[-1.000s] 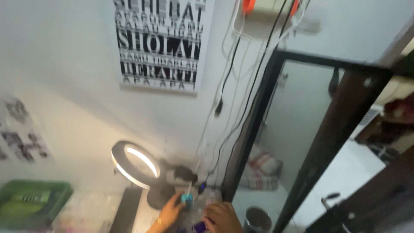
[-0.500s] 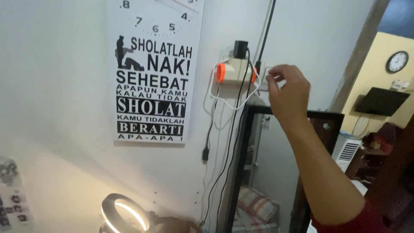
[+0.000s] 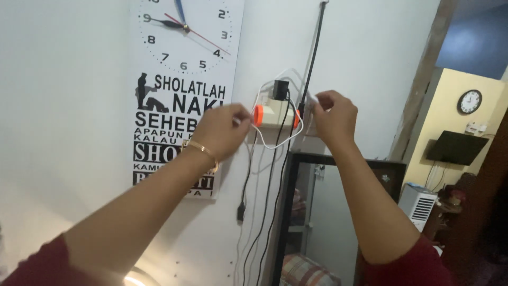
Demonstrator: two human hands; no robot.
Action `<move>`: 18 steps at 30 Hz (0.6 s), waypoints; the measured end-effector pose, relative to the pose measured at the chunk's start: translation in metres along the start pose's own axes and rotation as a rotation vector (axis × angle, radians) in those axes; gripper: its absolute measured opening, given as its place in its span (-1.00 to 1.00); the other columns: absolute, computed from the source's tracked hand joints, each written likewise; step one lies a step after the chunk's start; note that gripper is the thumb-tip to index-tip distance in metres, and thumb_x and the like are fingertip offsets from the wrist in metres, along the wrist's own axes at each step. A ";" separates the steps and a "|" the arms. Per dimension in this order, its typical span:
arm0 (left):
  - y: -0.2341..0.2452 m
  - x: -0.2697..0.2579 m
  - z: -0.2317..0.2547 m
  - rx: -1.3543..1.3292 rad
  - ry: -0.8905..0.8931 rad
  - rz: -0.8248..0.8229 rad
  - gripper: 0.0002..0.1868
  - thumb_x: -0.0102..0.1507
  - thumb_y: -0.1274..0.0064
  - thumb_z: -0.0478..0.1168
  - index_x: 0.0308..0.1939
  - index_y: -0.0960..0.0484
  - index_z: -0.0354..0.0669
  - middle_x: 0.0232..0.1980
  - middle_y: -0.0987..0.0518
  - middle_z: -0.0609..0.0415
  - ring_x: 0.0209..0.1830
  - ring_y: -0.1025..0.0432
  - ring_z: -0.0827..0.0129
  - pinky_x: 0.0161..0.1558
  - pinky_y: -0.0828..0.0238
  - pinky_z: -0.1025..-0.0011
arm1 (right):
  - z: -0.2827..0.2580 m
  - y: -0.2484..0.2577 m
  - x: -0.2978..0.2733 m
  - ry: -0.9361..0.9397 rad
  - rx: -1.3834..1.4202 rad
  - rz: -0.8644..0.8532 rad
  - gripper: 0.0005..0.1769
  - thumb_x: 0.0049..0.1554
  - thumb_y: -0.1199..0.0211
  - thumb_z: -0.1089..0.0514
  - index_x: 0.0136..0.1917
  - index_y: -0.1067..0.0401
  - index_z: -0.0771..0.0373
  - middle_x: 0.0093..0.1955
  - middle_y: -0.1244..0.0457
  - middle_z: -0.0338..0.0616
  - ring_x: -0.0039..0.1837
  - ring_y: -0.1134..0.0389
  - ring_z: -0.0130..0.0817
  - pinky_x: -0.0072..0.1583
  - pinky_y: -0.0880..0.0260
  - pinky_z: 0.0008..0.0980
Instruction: The person is organizing items on a shelf and wiping down desk surfaces with a cleaning cloth.
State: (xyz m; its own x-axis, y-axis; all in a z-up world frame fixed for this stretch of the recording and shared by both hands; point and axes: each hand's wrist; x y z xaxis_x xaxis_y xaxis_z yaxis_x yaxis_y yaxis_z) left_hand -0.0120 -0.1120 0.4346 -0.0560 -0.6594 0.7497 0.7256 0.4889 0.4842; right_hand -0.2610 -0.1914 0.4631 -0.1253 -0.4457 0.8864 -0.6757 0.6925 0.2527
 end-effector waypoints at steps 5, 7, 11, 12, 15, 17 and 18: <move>-0.006 0.072 -0.002 0.111 -0.371 0.324 -0.78 0.29 -0.04 -0.16 -0.08 -0.70 -0.14 -0.10 -0.70 -0.05 -0.09 -0.59 0.14 0.01 -0.51 0.25 | 0.001 -0.003 0.037 -0.045 0.173 -0.015 -0.75 0.14 -0.35 0.19 0.10 -0.61 0.25 -0.06 -0.46 -0.12 -0.04 -0.48 -0.40 0.03 -0.47 -0.38; -0.012 0.099 -0.001 0.123 -0.459 0.404 -0.74 0.32 -0.03 -0.15 -0.01 -0.66 -0.20 -0.05 -0.67 -0.13 -0.05 -0.56 0.05 0.03 -0.47 0.20 | -0.013 0.002 0.040 -0.061 0.202 -0.045 -0.76 0.14 -0.36 0.20 0.10 -0.61 0.23 -0.07 -0.46 -0.14 -0.05 -0.47 -0.41 0.03 -0.47 -0.39; -0.024 0.138 0.019 0.085 -0.370 0.339 -0.57 0.38 0.01 -0.01 0.14 -0.54 -0.30 0.03 -0.61 -0.26 0.05 -0.51 -0.05 0.10 -0.40 0.18 | -0.016 0.002 0.050 -0.091 0.326 -0.130 -0.78 0.10 -0.36 0.28 0.05 -0.60 0.21 -0.07 -0.45 -0.19 -0.05 -0.45 -0.47 0.02 -0.48 -0.44; -0.027 0.146 0.021 0.082 -0.370 0.338 -0.57 0.38 0.01 -0.01 0.14 -0.54 -0.30 0.03 -0.61 -0.26 0.05 -0.51 -0.05 0.10 -0.40 0.18 | -0.012 0.000 0.052 -0.092 0.324 -0.130 -0.78 0.10 -0.36 0.28 0.05 -0.60 0.21 -0.07 -0.45 -0.19 -0.05 -0.45 -0.47 0.02 -0.48 -0.44; -0.036 0.161 0.028 0.082 -0.276 0.128 -0.57 0.34 -0.03 0.02 0.08 -0.60 -0.25 0.00 -0.64 -0.20 0.04 -0.53 0.01 0.11 -0.42 0.21 | -0.003 -0.004 0.056 0.021 0.411 -0.138 -0.81 0.10 -0.33 0.36 0.01 -0.56 0.25 -0.07 -0.46 -0.18 -0.02 -0.47 -0.49 0.05 -0.49 -0.48; -0.037 0.161 0.033 0.127 -0.354 0.060 -0.71 0.24 -0.15 -0.08 -0.08 -0.74 -0.18 -0.11 -0.69 -0.13 -0.10 -0.59 0.09 0.01 -0.49 0.26 | 0.000 -0.006 0.058 0.070 0.474 -0.139 -0.82 0.10 -0.33 0.38 0.00 -0.50 0.26 -0.07 -0.45 -0.19 -0.01 -0.49 -0.49 0.07 -0.52 -0.48; -0.037 0.161 0.035 0.124 -0.353 0.056 -0.71 0.24 -0.15 -0.08 -0.08 -0.74 -0.18 -0.11 -0.69 -0.13 -0.10 -0.59 0.09 0.01 -0.49 0.26 | 0.002 -0.007 0.059 0.066 0.472 -0.140 -0.82 0.10 -0.33 0.38 0.00 -0.50 0.26 -0.07 -0.45 -0.19 -0.01 -0.49 -0.49 0.07 -0.52 -0.48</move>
State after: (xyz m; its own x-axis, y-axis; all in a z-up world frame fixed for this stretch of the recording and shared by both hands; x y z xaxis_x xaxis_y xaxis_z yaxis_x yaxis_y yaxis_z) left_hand -0.0716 -0.2166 0.5531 -0.2670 -0.4034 0.8752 0.6466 0.5985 0.4731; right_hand -0.2649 -0.2238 0.5123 0.0258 -0.4687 0.8830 -0.9398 0.2896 0.1812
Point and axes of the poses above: each hand's wrist, its own x-axis towards the middle knuckle, its own y-axis out of the back of the hand, z = x × y
